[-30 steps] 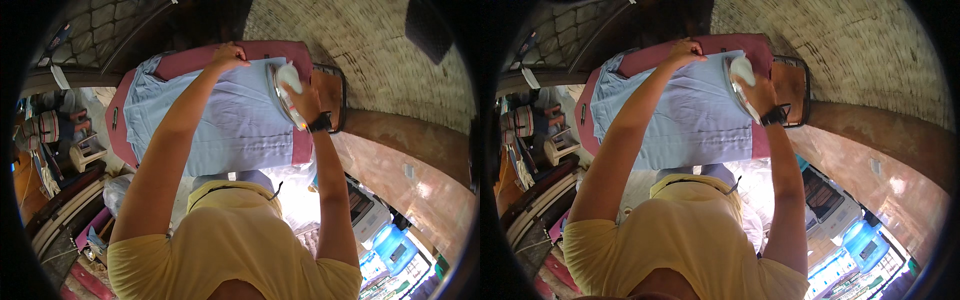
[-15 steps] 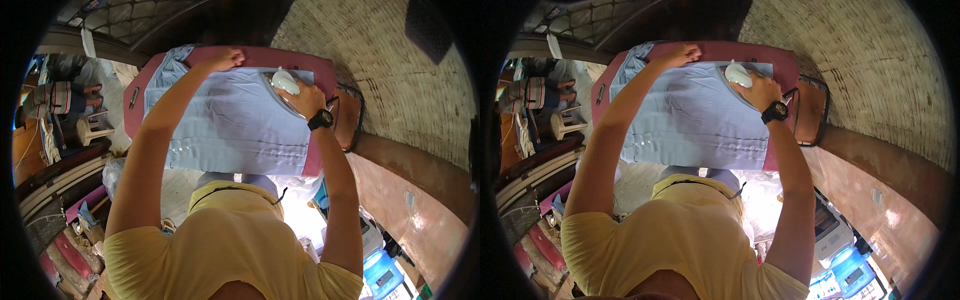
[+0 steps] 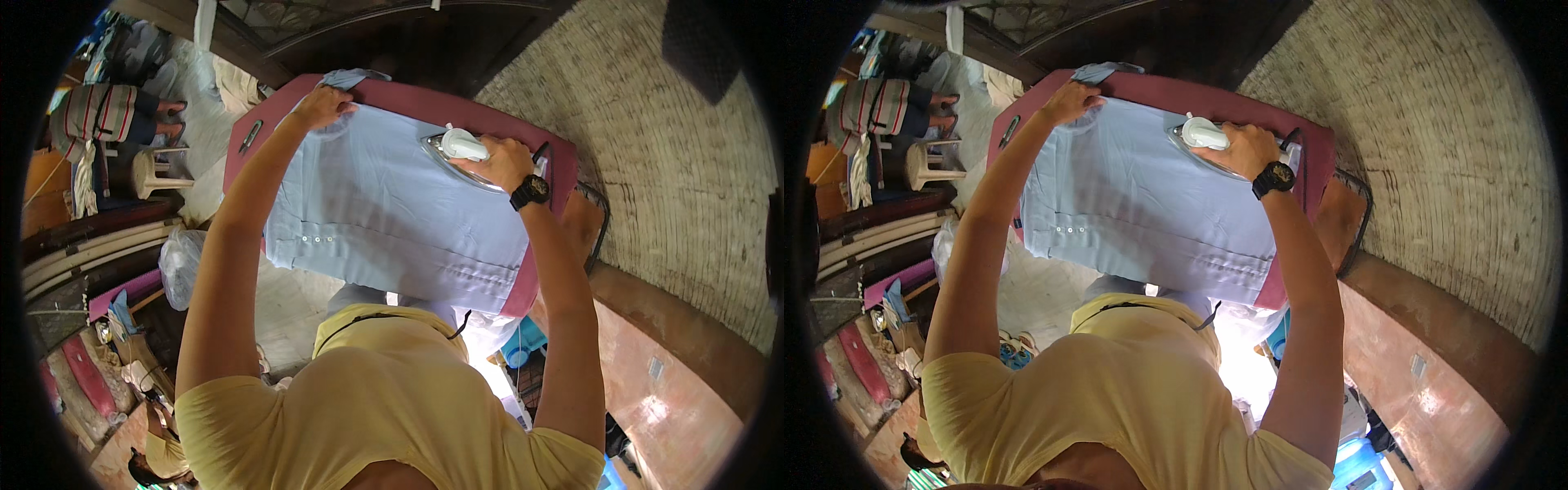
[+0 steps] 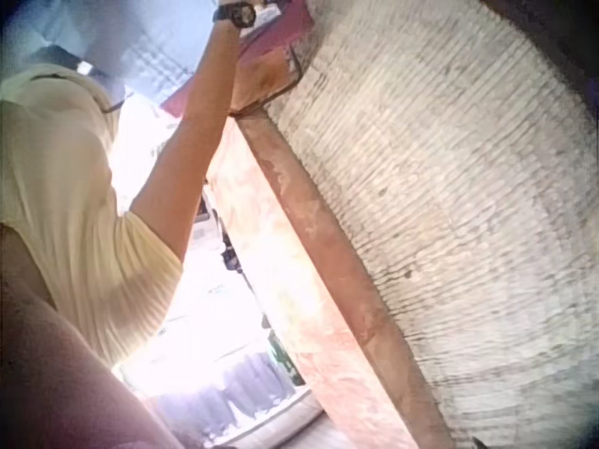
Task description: The person irons a blue collared shirt on a red ironing board. They press the collar and front of the shirt using an electric iron.
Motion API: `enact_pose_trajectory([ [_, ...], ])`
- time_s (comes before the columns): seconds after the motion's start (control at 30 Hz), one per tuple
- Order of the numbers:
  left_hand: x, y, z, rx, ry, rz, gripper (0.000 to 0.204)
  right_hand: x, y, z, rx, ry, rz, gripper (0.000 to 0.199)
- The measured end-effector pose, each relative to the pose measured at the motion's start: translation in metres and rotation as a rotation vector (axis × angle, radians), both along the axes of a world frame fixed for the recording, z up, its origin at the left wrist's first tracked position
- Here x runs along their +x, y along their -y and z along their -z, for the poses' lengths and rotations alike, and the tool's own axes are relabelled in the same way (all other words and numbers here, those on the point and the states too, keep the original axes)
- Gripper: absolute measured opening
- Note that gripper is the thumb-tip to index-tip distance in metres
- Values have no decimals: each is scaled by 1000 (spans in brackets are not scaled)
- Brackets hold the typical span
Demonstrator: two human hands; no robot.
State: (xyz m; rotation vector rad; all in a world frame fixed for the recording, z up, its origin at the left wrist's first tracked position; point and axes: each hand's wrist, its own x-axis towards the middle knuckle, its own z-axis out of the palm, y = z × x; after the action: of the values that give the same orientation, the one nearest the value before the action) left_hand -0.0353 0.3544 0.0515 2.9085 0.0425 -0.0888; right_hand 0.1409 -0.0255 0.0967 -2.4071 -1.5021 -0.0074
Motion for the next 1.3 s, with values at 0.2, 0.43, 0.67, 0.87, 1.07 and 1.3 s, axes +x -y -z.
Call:
enact_pose_trajectory([
  [0.2, -3, -3, 23, -72, 263, -103, 28, -20, -64, -4, -9, -81, -15, 69],
  [0.43, -10, 5, 16, -214, 403, -188, 24, -46, -129, -13, -20, -106, -3, 70],
  [0.67, -92, -25, 18, -130, 621, -679, 30, -46, -134, -16, -35, -87, 7, 72],
  [0.87, -138, -40, 58, -6, 353, -748, 49, -41, -121, -18, -88, -215, -17, 70],
  [1.07, -141, -46, 59, -381, 376, -872, 35, -19, 0, -32, -30, -394, 10, 64],
  [1.3, -180, -61, 85, -747, 475, -775, 36, -4, 49, -27, -218, -282, 61, 66],
])
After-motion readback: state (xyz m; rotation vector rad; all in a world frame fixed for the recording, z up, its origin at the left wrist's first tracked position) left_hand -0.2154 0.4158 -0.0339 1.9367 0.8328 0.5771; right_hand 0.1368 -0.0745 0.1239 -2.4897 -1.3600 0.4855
